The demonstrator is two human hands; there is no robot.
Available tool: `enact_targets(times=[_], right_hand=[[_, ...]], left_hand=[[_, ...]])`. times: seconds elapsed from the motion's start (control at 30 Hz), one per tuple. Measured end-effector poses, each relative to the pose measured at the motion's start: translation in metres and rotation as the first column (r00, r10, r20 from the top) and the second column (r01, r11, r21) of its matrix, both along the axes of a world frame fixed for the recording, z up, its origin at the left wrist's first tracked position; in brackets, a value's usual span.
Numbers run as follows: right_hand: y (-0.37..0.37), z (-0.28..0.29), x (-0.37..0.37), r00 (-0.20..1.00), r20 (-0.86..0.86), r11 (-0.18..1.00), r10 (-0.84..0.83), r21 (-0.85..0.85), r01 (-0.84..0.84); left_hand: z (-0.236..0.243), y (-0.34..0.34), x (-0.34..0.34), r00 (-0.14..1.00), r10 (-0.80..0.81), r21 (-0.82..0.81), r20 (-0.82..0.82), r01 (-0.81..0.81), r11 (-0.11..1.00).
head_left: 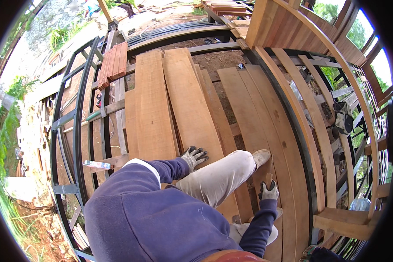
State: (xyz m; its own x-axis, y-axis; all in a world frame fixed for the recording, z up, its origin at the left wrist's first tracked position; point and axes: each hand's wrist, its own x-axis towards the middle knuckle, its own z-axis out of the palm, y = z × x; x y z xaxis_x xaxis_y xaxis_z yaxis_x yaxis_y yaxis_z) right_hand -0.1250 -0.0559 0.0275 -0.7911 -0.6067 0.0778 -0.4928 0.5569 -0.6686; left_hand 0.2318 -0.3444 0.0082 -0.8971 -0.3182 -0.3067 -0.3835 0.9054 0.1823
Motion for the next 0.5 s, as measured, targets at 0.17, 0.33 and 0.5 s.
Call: enact_targets(times=[0.17,0.33,0.5], right_hand=[[-0.001,-0.003,0.0,0.999,0.033,1.0,-0.01,-0.017,0.01],[-0.002,0.002,0.001,1.0,0.004,1.0,0.024,-0.015,-0.024],[-0.001,0.004,0.001,0.999,-0.033,1.0,0.027,-0.009,-0.027]], left_hand=[[-0.008,0.0,0.004,0.999,-0.014,-0.056,-0.041,0.012,0.998],[-0.004,0.001,0.004,1.0,-0.017,-0.051,-0.025,0.015,0.999],[0.002,0.001,0.002,1.0,-0.003,-0.023,-0.017,0.003,1.0]])
